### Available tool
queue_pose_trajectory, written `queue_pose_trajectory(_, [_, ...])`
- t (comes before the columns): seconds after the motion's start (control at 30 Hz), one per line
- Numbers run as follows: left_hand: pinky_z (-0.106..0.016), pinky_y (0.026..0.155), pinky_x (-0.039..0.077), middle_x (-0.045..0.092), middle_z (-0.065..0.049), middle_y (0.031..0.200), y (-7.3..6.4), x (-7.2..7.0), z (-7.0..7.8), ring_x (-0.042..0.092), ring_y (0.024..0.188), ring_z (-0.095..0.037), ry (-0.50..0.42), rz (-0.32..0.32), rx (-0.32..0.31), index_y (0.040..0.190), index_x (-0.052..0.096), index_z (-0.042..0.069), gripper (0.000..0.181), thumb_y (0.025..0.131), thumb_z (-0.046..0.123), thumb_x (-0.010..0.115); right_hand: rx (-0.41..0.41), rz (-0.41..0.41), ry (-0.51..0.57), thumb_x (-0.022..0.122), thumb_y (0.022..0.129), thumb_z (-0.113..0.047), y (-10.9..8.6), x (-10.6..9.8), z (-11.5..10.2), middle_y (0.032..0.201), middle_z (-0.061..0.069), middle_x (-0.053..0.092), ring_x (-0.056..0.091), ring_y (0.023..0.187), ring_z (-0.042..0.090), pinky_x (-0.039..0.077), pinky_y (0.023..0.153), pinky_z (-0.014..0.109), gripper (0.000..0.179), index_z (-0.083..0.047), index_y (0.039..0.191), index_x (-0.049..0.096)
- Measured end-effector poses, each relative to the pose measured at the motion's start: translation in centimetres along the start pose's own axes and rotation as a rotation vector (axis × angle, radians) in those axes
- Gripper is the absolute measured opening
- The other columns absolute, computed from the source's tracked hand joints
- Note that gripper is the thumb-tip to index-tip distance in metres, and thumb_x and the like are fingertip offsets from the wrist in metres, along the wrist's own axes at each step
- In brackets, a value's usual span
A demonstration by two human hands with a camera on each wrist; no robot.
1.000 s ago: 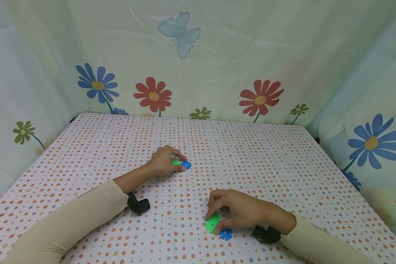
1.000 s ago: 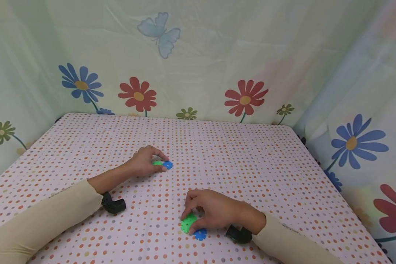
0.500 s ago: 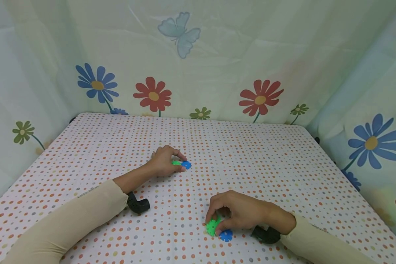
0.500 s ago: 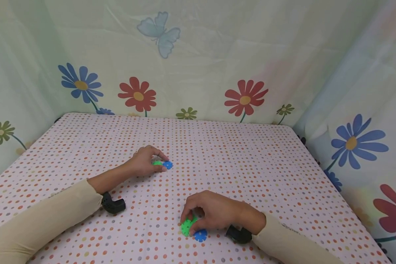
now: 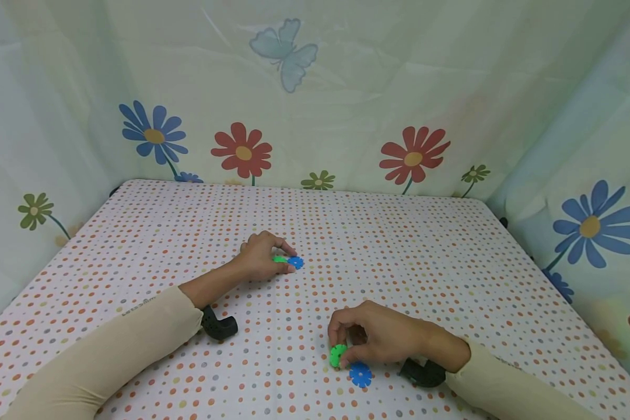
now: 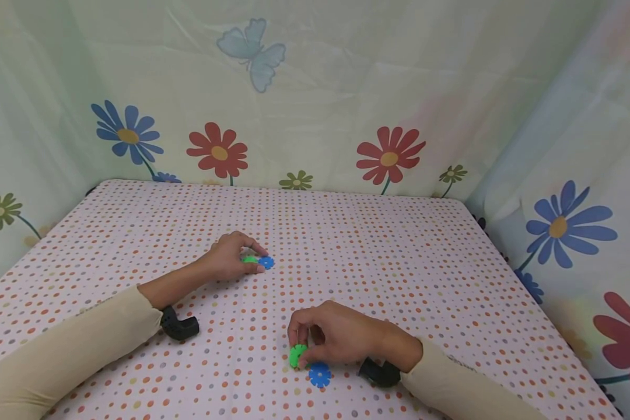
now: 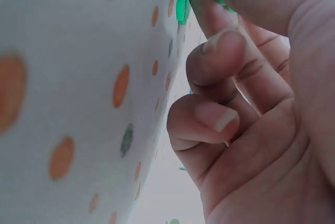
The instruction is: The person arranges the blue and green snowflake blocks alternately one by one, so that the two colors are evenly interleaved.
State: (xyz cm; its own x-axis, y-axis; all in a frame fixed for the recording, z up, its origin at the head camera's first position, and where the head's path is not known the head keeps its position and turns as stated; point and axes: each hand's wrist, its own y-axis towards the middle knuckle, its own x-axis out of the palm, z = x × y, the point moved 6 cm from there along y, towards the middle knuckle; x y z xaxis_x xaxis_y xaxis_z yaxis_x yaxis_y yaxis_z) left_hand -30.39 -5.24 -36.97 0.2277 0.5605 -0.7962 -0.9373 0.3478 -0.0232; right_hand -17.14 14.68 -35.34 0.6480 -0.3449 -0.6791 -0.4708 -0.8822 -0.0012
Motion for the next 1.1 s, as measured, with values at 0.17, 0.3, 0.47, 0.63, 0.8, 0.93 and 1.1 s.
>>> queue_pose_trajectory(0.17, [-0.067, 0.107, 0.023, 0.053, -0.007, 0.141, 0.0, 0.0, 0.0, 0.039, 0.135, -0.041, 0.000, 0.001, 0.001, 0.107, 0.075, 0.031, 0.025, 0.083, 0.036, 0.080, 0.025, 0.030, -0.041, 0.074, 0.088, -0.031, 0.0, -0.2, 0.1, 0.084, -0.012, 0.064, 0.046, 0.064, -0.007, 0.044, 0.055, 0.015, 0.019, -0.026, 0.104, 0.064])
queue_pose_trajectory(0.3, [-0.068, 0.107, 0.023, 0.053, -0.007, 0.141, 0.0, 0.0, 0.1, 0.039, 0.135, -0.041, 0.001, 0.000, 0.007, 0.108, 0.075, 0.030, 0.026, 0.083, 0.036, 0.079, 0.073, 0.029, -0.054, 0.070, 0.092, -0.032, 0.0, -0.3, 0.3, 0.084, -0.012, 0.064, 0.048, 0.064, -0.006, 0.045, 0.057, 0.016, 0.020, -0.026, 0.110, 0.065])
queue_pose_trajectory(0.47, [-0.067, 0.106, 0.024, 0.054, -0.007, 0.140, 0.0, -0.1, 0.1, 0.040, 0.134, -0.040, 0.006, 0.000, 0.018, 0.108, 0.075, 0.030, 0.026, 0.083, 0.036, 0.079, 0.067, 0.014, -0.029, 0.068, 0.093, -0.032, 0.0, -0.3, 0.4, 0.085, -0.009, 0.062, 0.044, 0.063, -0.004, 0.041, 0.055, 0.015, 0.024, -0.023, 0.115, 0.067])
queue_pose_trajectory(0.63, [-0.067, 0.106, 0.025, 0.054, -0.007, 0.139, -0.1, -0.1, 0.1, 0.040, 0.133, -0.039, 0.007, 0.000, 0.020, 0.108, 0.075, 0.030, 0.026, 0.084, 0.036, 0.079, 0.029, 0.020, -0.062, 0.070, 0.091, -0.033, 0.0, -0.3, 0.5, 0.092, -0.007, 0.062, 0.044, 0.066, -0.001, 0.042, 0.057, 0.015, 0.029, -0.022, 0.118, 0.066])
queue_pose_trajectory(0.8, [-0.066, 0.105, 0.026, 0.055, -0.006, 0.139, -0.1, -0.1, 0.1, 0.041, 0.133, -0.039, 0.005, 0.000, 0.020, 0.108, 0.075, 0.030, 0.026, 0.083, 0.036, 0.079, 0.071, 0.046, -0.082, 0.068, 0.093, -0.034, 0.0, -0.4, 0.9, 0.094, -0.011, 0.062, 0.047, 0.071, -0.002, 0.044, 0.061, 0.016, 0.025, -0.024, 0.116, 0.068])
queue_pose_trajectory(0.93, [-0.066, 0.105, 0.026, 0.055, -0.005, 0.139, 0.0, -0.1, 0.1, 0.042, 0.132, -0.039, 0.003, 0.002, 0.024, 0.108, 0.075, 0.030, 0.026, 0.083, 0.036, 0.080, 0.101, 0.075, -0.094, 0.066, 0.094, -0.034, 0.0, -0.7, 1.2, 0.097, -0.013, 0.064, 0.049, 0.073, -0.001, 0.047, 0.064, 0.019, 0.026, -0.022, 0.118, 0.069])
queue_pose_trajectory(1.1, [-0.067, 0.105, 0.027, 0.055, -0.005, 0.139, 0.0, -0.1, 0.2, 0.042, 0.132, -0.040, 0.008, 0.004, 0.028, 0.107, 0.075, 0.030, 0.026, 0.083, 0.036, 0.080, 0.146, 0.106, -0.114, 0.067, 0.095, -0.032, -0.1, -1.1, 1.4, 0.097, -0.013, 0.065, 0.048, 0.072, -0.001, 0.046, 0.064, 0.019, 0.031, -0.019, 0.123, 0.069])
